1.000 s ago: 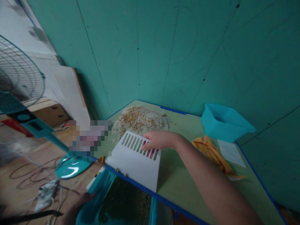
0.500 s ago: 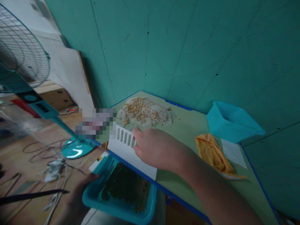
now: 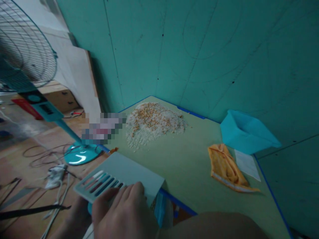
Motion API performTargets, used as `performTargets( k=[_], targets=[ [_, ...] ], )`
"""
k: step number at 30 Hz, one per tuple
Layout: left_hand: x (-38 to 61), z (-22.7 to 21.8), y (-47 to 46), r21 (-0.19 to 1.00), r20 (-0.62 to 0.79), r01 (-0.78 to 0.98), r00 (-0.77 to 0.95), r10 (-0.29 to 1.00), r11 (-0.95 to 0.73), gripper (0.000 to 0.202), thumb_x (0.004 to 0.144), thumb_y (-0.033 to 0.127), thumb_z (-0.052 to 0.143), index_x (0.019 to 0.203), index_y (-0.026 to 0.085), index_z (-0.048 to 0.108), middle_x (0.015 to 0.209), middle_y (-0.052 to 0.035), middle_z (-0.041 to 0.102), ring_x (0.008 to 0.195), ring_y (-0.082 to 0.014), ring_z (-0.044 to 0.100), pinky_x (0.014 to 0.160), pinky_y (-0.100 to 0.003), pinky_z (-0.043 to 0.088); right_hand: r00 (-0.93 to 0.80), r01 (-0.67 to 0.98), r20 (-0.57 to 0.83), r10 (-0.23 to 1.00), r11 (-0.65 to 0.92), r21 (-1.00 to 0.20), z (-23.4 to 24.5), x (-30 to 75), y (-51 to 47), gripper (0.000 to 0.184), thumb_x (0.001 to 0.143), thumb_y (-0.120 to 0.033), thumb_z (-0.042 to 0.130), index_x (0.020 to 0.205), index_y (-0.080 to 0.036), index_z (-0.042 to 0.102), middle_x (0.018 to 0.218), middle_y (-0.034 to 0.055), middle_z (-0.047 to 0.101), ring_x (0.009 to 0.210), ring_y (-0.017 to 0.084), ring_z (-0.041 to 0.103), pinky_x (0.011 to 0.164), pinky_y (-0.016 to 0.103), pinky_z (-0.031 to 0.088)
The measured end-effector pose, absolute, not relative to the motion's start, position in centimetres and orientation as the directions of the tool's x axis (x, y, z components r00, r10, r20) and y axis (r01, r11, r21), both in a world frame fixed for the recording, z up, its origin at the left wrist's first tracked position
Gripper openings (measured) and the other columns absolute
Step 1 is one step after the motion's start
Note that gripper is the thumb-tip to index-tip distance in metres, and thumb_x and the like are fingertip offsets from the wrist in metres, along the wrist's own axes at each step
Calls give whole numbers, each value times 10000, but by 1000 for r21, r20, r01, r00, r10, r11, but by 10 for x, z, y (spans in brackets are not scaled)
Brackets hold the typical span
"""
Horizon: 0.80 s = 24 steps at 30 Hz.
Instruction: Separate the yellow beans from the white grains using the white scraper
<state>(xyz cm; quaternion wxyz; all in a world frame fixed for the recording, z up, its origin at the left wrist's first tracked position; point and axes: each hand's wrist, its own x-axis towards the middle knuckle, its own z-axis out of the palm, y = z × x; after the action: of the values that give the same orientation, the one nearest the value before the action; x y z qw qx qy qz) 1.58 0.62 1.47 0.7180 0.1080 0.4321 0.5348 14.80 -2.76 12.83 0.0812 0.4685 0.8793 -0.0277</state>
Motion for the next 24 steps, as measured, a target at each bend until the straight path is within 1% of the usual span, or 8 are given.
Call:
performTargets(
  k=[2, 5, 7, 9, 14, 16, 20, 24],
  targets=[
    [14, 10, 6, 617, -518, -666, 58, 853, 420, 87, 602, 142, 606, 608, 190, 679, 571, 1, 712, 544, -176, 651, 512, -236, 528, -567, 810, -171, 806, 583, 62, 130, 148, -25, 291, 765, -229, 496, 1007, -86, 569, 647, 219, 626, 520, 275, 573, 389, 329, 329],
    [12, 4, 6, 615, -547, -658, 38, 836, 433, 134, 578, 123, 583, 636, 193, 681, 508, 1, 683, 661, -252, 669, 575, -319, 548, -600, 771, -168, 783, 621, 141, 135, 154, -23, 270, 793, -241, 462, 995, -93, 562, 611, 187, 612, 503, 248, 563, 390, 316, 340],
    [12, 5, 6, 621, -554, -662, 9, 833, 420, 163, 547, 113, 588, 656, 192, 681, 498, 1, 677, 722, -289, 667, 626, -370, 549, -593, 772, -121, 796, 604, 198, 136, 157, -25, 224, 804, -230, 449, 965, -111, 550, 607, 159, 604, 508, 224, 559, 409, 307, 360],
    [13, 7, 7, 632, -542, -659, 0, 840, 408, 197, 525, 101, 599, 683, 181, 685, 547, -8, 699, 735, -302, 667, 642, -393, 548, -579, 778, -64, 813, 575, 253, 135, 158, -27, 182, 809, -202, 440, 949, -123, 526, 610, 135, 597, 525, 212, 557, 434, 304, 380],
    [17, 14, 8, 631, -561, -599, 86, 823, 493, 214, 568, 95, 590, 744, 151, 699, 574, -31, 717, 688, -291, 678, 601, -373, 554, -555, 782, -14, 832, 527, 333, 130, 162, -19, 172, 796, -136, 418, 949, -110, 491, 631, 115, 588, 540, 208, 558, 454, 307, 397],
    [18, 17, 7, 627, -585, -587, 80, 807, 512, 233, 570, 80, 573, 752, 151, 700, 585, -35, 724, 662, -286, 681, 578, -370, 555, -536, 795, 26, 844, 494, 352, 129, 165, -12, 193, 784, -105, 405, 962, -109, 482, 648, 112, 591, 553, 209, 565, 468, 311, 403],
    [19, 20, 4, 630, -589, -585, 69, 805, 511, 265, 574, 94, 567, 798, 148, 697, 668, -55, 745, 672, -294, 683, 584, -382, 554, -521, 805, 58, 852, 468, 364, 129, 170, -2, 218, 769, -81, 395, 968, -116, 477, 648, 100, 587, 553, 210, 569, 467, 304, 395],
    [19, 20, 4, 622, -588, -589, 82, 804, 515, 265, 577, 116, 574, 808, 148, 699, 678, -57, 747, 684, -299, 682, 596, -382, 552, -514, 808, 53, 856, 463, 365, 130, 172, -1, 216, 757, -65, 395, 947, -122, 480, 641, 94, 585, 553, 219, 572, 472, 309, 392]
  ],
)
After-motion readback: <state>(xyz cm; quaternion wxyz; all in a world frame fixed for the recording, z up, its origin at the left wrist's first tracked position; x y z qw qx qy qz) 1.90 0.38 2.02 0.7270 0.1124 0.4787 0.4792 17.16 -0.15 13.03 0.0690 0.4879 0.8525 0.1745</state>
